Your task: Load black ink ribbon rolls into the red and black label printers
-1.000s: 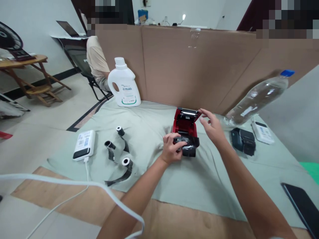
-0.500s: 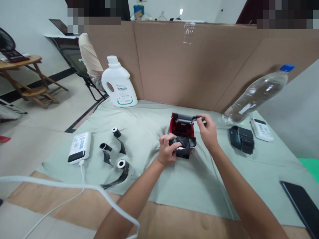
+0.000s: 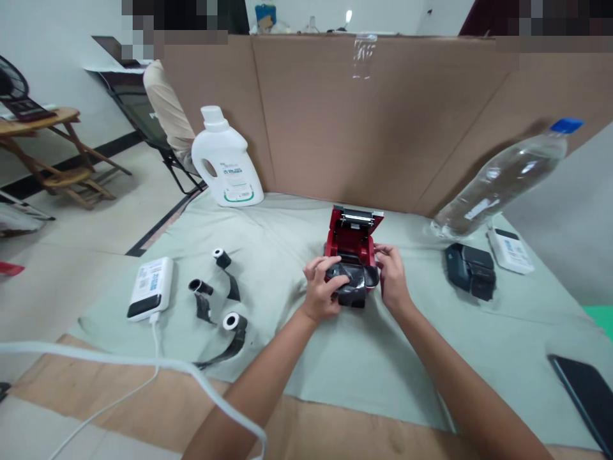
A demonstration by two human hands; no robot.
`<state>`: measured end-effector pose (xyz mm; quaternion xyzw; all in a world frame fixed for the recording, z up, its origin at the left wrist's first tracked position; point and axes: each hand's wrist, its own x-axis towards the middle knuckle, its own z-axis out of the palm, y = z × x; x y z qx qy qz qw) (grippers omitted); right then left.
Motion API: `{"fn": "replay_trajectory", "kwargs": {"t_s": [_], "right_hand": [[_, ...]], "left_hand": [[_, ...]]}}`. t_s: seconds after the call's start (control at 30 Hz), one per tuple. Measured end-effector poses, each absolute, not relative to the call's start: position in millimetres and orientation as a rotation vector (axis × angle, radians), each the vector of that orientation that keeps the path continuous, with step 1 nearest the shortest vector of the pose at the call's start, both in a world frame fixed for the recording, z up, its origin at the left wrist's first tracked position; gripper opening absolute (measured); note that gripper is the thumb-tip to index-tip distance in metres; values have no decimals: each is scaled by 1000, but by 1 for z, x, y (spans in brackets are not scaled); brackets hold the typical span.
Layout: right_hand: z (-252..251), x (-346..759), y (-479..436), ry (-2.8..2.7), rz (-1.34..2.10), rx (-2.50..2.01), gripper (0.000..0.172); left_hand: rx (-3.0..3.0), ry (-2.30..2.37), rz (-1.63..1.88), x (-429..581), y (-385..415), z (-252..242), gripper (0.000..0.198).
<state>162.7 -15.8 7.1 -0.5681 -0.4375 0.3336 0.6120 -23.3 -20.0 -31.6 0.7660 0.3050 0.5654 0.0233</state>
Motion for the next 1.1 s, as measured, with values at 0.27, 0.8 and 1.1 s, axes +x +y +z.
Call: {"fn": "replay_trajectory", "kwargs": {"t_s": [0.27,0.8,1.1], "right_hand": [[40,184,24,-1206,429,-1221,28],[35,182,12,-1340,415,-1253,26],[-9,168,-25,-1082,820,-1219,51]], "left_hand": [[2363,951,1715,-24,-19,-33,24],[2398,990,1633,-24,-18,-36,22],[2406,890,1575,-24,-16,-30,26]]}}
